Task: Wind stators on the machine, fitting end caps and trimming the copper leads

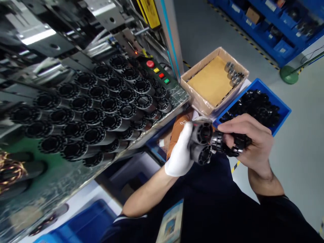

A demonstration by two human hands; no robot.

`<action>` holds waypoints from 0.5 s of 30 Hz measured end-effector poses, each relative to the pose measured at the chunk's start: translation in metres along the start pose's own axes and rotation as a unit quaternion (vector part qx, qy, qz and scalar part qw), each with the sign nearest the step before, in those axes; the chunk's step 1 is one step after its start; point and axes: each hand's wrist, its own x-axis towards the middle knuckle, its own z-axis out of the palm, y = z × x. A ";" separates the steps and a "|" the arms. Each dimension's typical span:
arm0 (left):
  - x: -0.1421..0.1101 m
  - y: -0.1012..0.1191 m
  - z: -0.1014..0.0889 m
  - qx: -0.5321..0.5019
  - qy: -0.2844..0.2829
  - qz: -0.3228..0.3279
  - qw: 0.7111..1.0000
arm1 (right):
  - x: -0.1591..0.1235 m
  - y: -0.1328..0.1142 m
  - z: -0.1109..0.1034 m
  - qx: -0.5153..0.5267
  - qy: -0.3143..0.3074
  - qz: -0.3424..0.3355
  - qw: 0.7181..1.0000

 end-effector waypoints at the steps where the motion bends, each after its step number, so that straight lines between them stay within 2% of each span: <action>1: -0.005 -0.001 -0.001 0.001 0.004 0.006 1.000 | 0.002 -0.006 0.006 0.005 -0.007 -0.015 1.000; 3: -0.014 -0.003 -0.004 -0.014 0.000 0.024 1.000 | 0.003 -0.011 0.016 0.009 -0.018 -0.027 0.999; 8: -0.025 -0.011 -0.020 0.003 0.011 0.077 0.997 | -0.002 -0.013 0.027 -0.004 -0.028 -0.006 1.000; 15: -0.026 -0.020 -0.036 0.069 0.032 0.133 0.988 | -0.004 -0.016 0.046 -0.019 0.026 0.008 0.999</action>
